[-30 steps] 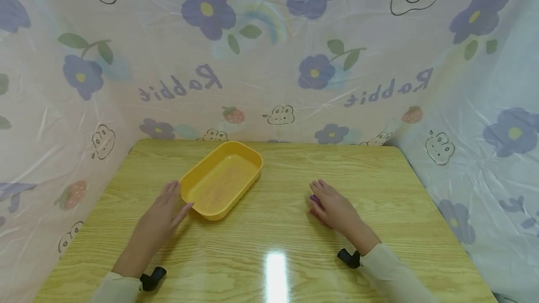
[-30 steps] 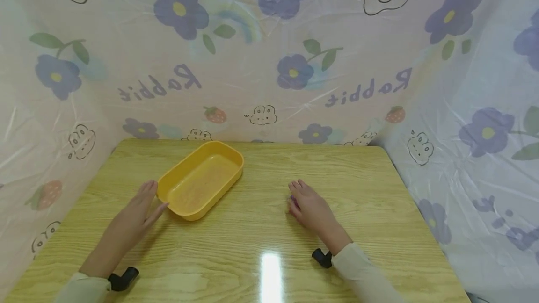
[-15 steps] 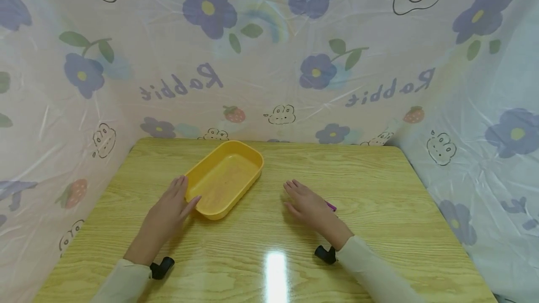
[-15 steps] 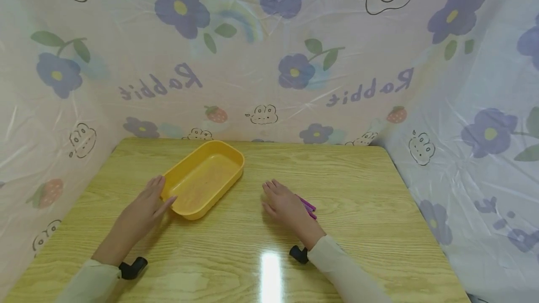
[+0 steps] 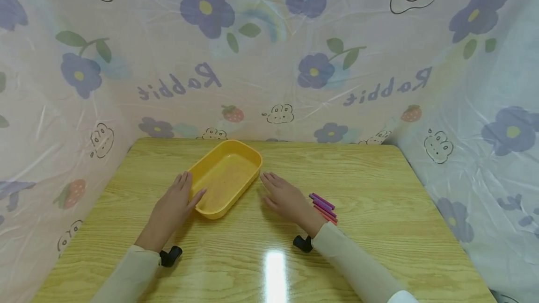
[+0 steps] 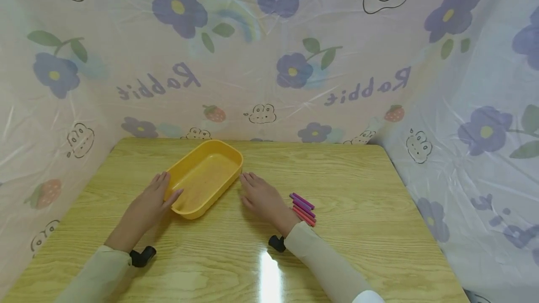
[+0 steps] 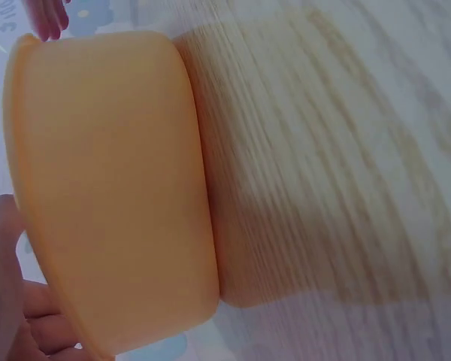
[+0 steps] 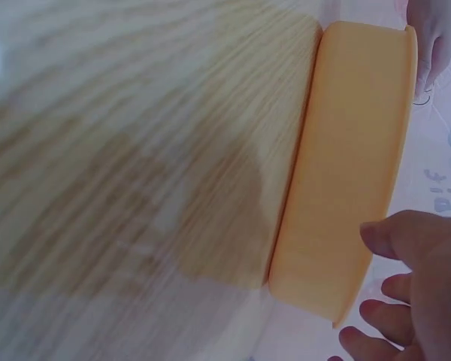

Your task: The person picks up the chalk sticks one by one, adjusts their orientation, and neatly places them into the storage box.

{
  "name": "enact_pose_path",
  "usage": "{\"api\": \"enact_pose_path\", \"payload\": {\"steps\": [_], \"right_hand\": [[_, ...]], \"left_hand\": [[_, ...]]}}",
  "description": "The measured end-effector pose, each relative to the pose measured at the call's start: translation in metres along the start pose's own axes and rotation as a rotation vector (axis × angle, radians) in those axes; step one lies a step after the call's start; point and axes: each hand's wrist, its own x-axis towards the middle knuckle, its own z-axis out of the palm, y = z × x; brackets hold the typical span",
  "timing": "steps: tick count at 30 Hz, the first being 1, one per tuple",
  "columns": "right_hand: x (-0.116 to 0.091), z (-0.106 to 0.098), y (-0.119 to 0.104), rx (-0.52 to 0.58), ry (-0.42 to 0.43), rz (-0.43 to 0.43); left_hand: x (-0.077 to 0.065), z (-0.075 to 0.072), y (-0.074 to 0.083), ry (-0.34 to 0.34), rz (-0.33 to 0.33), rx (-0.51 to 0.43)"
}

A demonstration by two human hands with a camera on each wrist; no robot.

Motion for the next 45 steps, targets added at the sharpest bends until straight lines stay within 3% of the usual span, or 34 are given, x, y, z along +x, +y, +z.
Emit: {"api": "enact_pose_path", "payload": {"steps": [8, 18, 27, 38, 45], "right_hand": [[0.014, 0.006, 0.0, -0.056, 0.047, -0.043], [0.025, 0.01, -0.003, -0.125, 0.028, -0.053], [0.03, 0.014, -0.004, -0.129, 0.092, -0.077], [0.032, 0.02, -0.012, -0.157, 0.11, -0.068], [0.032, 0.022, -0.013, -0.177, 0.149, -0.085]], "left_hand": [[0.01, 0.002, 0.0, -0.025, -0.002, 0.003], [0.015, 0.002, 0.008, -0.025, -0.003, 0.022], [0.024, 0.002, 0.014, -0.025, 0.002, 0.052], [0.034, 0.011, 0.016, 0.048, -0.069, 0.047], [0.04, 0.014, 0.015, 0.161, -0.053, 0.116]]}}
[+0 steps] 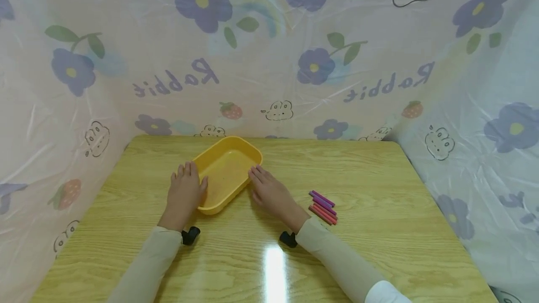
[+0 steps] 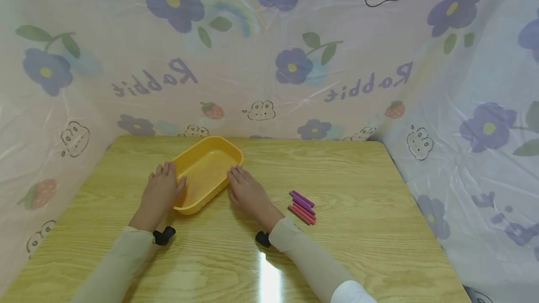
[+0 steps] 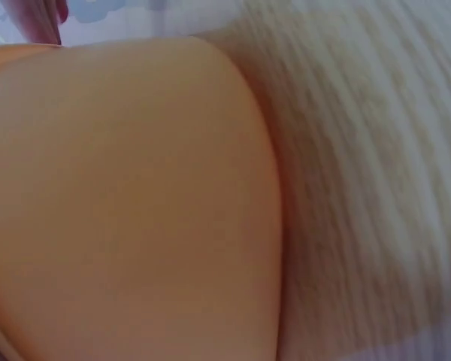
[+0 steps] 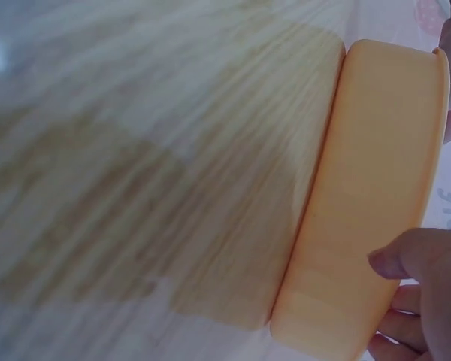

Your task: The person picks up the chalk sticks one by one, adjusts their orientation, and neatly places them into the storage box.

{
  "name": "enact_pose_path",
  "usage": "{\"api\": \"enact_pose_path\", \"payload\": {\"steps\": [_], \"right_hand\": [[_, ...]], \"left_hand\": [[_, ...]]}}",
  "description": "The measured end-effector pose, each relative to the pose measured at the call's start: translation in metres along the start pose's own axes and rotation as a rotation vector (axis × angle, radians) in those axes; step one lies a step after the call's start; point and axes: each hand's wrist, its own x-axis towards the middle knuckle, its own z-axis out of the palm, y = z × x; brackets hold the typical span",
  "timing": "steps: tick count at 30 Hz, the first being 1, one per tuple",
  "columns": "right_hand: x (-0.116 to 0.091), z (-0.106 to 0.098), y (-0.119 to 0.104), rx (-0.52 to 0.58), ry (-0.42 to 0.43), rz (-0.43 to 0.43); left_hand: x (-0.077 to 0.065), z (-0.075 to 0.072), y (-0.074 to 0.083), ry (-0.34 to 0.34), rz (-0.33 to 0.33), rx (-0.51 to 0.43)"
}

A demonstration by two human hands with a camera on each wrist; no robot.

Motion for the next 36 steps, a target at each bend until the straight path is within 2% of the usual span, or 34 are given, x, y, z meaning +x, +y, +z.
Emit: {"api": "enact_pose_path", "payload": {"steps": [19, 25, 33, 36], "right_hand": [[0.001, -0.004, -0.002, 0.022, 0.003, 0.027], [0.003, -0.003, -0.008, -0.006, 0.031, 0.083], [0.007, -0.006, -0.015, -0.015, 0.003, 0.139], [0.007, -0.005, -0.018, -0.025, 0.02, 0.15]], "left_hand": [[0.0, -0.002, 0.005, -0.033, -0.06, 0.033], [0.001, 0.003, 0.006, -0.006, -0.047, 0.052], [0.0, -0.003, 0.005, -0.049, -0.065, 0.021], [0.001, -0.003, 0.003, -0.061, -0.063, 0.007]]}}
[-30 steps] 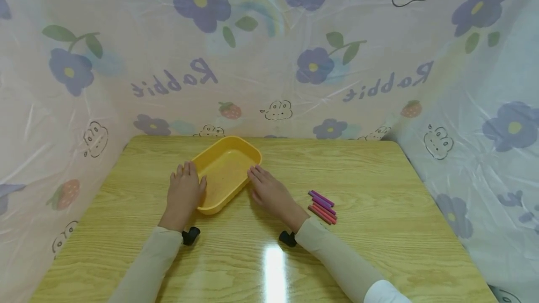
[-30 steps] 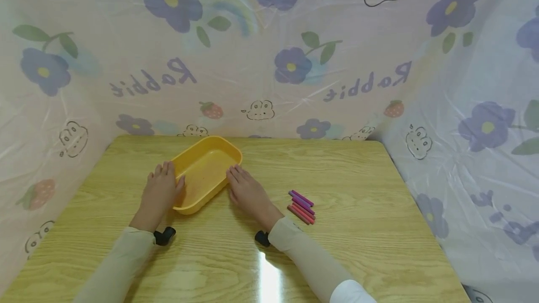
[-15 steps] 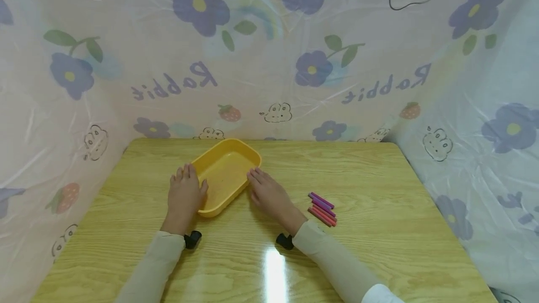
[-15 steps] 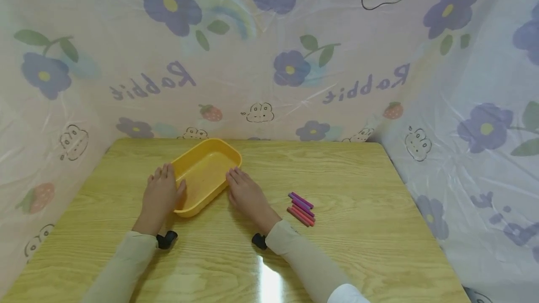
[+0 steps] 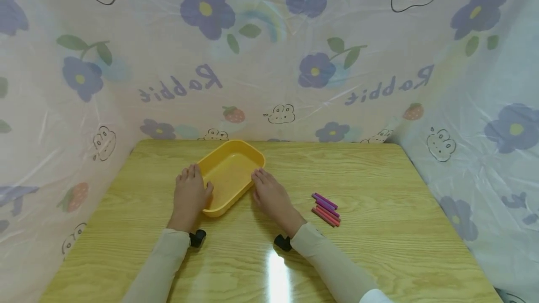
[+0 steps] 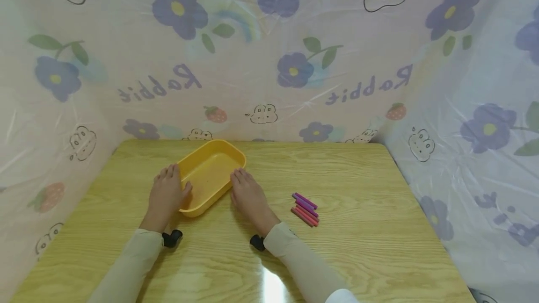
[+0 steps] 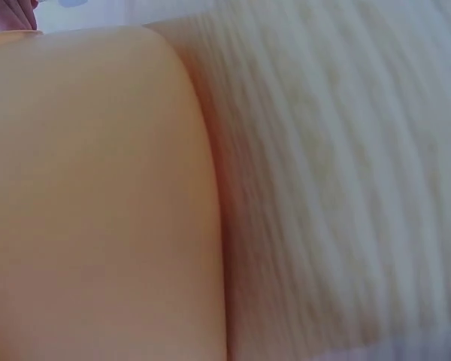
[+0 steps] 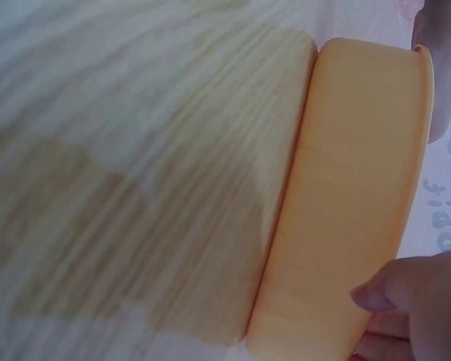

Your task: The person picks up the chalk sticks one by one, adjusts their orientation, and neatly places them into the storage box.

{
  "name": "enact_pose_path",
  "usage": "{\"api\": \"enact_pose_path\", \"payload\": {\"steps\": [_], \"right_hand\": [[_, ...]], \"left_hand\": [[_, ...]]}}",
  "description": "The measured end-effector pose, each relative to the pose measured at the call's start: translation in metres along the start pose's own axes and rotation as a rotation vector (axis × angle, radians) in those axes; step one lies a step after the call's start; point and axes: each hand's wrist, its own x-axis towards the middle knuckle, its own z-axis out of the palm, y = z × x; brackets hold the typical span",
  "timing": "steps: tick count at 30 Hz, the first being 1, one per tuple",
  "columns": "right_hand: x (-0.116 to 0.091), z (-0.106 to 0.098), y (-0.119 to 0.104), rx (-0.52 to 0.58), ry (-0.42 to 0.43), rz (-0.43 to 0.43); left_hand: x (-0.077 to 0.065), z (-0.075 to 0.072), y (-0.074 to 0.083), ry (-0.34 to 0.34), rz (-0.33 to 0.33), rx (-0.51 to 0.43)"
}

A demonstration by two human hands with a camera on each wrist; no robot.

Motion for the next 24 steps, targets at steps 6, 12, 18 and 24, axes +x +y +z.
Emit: {"api": "enact_pose_path", "payload": {"steps": [6, 12, 18, 24], "right_hand": [[-0.005, -0.001, -0.003, -0.012, 0.02, 0.029], [-0.007, -0.008, -0.006, -0.018, 0.019, 0.055], [-0.007, -0.005, -0.009, -0.027, 0.048, 0.073], [-0.003, -0.003, -0.013, -0.039, 0.094, 0.079]], "left_hand": [[0.004, 0.004, -0.001, 0.025, 0.045, -0.009], [0.009, 0.006, -0.001, 0.057, 0.083, -0.013], [0.01, 0.006, 0.001, 0.044, 0.086, -0.009], [0.011, 0.007, -0.001, 0.038, 0.072, 0.014]]}}
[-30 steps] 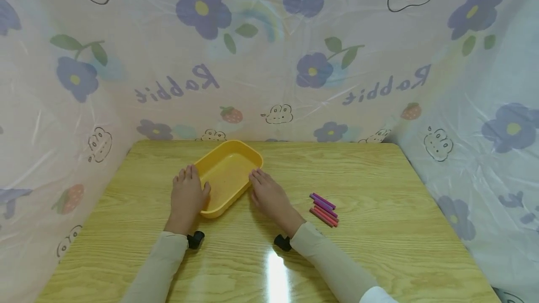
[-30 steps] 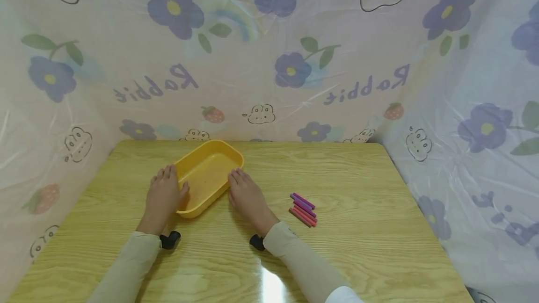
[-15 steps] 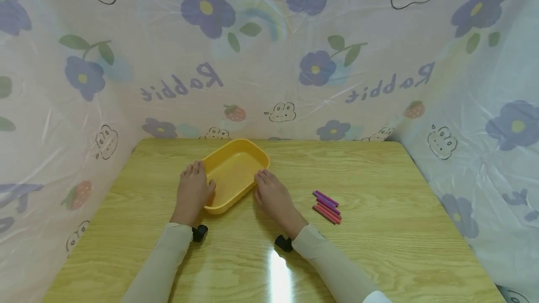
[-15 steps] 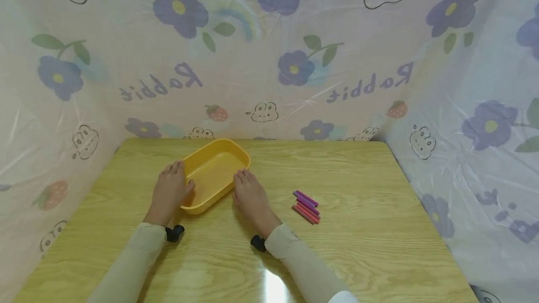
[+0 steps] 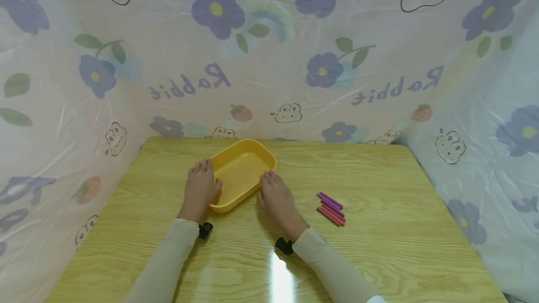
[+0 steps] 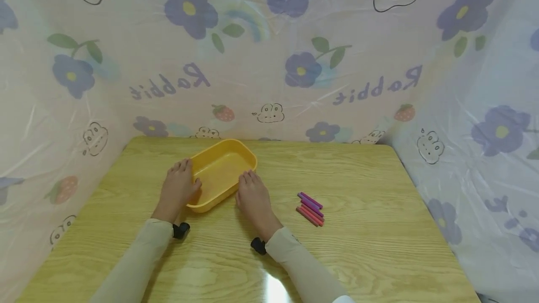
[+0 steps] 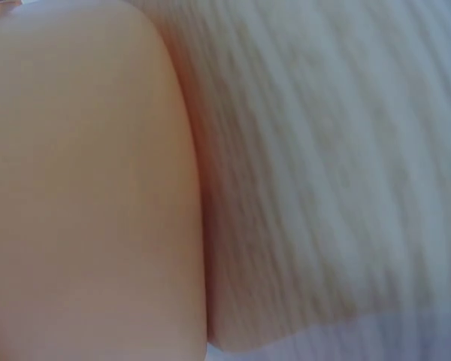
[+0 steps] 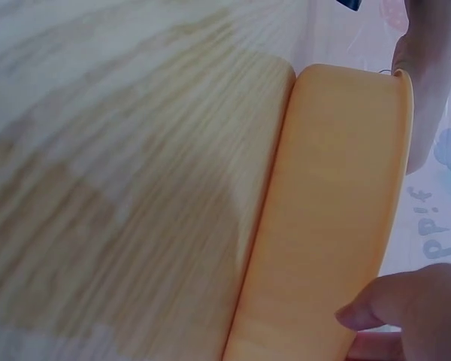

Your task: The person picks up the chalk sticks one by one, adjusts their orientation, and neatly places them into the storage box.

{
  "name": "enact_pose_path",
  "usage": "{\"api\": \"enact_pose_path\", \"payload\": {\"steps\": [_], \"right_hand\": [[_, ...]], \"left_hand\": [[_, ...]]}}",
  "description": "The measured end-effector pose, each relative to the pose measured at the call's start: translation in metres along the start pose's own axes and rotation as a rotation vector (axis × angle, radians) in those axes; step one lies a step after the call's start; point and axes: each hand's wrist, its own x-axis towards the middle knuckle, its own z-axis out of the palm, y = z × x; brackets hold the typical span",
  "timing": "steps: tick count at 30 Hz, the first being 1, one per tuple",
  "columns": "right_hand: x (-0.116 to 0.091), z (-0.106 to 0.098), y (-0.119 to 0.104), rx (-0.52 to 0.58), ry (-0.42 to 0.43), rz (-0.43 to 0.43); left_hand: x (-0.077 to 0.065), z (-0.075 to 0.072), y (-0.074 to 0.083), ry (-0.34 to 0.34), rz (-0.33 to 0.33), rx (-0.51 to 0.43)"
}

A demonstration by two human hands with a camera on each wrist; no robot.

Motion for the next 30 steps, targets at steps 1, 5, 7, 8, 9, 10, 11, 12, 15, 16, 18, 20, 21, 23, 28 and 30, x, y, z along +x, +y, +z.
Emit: {"api": "enact_pose_path", "payload": {"steps": [1, 5, 7, 8, 9, 10, 11, 12, 15, 16, 18, 20, 21, 23, 28, 30], "right_hand": [[0.0, -0.001, 0.0, 0.002, 0.001, 0.002], [0.0, -0.003, 0.0, 0.012, 0.018, 0.001], [0.001, -0.003, 0.001, 0.006, 0.027, 0.0], [0.001, -0.003, 0.001, 0.005, 0.029, 0.0], [0.002, -0.003, 0.002, 0.004, 0.024, 0.0], [0.002, -0.004, 0.002, 0.006, 0.019, 0.001], [0.001, -0.004, 0.002, 0.014, 0.008, 0.004], [0.001, -0.004, 0.002, 0.019, -0.007, 0.006], [-0.001, -0.007, 0.002, 0.037, -0.039, 0.017], [-0.002, -0.008, 0.002, 0.035, -0.042, 0.019], [-0.004, -0.01, 0.002, 0.028, -0.037, 0.015], [-0.006, -0.012, 0.001, 0.022, -0.023, 0.013], [-0.008, -0.013, 0.0, 0.016, -0.016, 0.009], [-0.011, -0.014, -0.001, 0.012, -0.008, 0.005], [-0.022, -0.017, -0.007, -0.005, -0.008, 0.0], [-0.023, -0.018, -0.008, -0.012, -0.011, -0.002]], "left_hand": [[0.0, 0.001, 0.0, 0.0, 0.0, 0.004], [0.001, 0.002, 0.0, 0.025, 0.013, 0.024], [0.002, 0.001, 0.0, 0.048, 0.028, 0.022], [0.002, 0.002, 0.0, 0.056, 0.034, 0.021], [0.002, 0.001, 0.0, 0.06, 0.037, 0.017], [0.003, 0.001, 0.0, 0.062, 0.039, 0.015], [0.003, 0.001, 0.0, 0.058, 0.039, 0.012], [0.003, 0.002, 0.0, 0.052, 0.037, 0.009], [0.005, 0.003, 0.0, 0.031, 0.037, -0.004], [0.006, 0.003, -0.001, 0.027, 0.041, -0.006], [0.008, 0.004, -0.001, 0.019, 0.048, -0.011], [0.01, 0.005, -0.001, 0.01, 0.057, -0.008], [0.011, 0.005, -0.001, 0.004, 0.062, -0.006], [0.012, 0.005, -0.001, -0.005, 0.07, -0.019], [0.012, 0.004, -0.002, -0.009, 0.101, -0.052], [0.012, 0.004, -0.002, -0.011, 0.106, -0.048]]}}
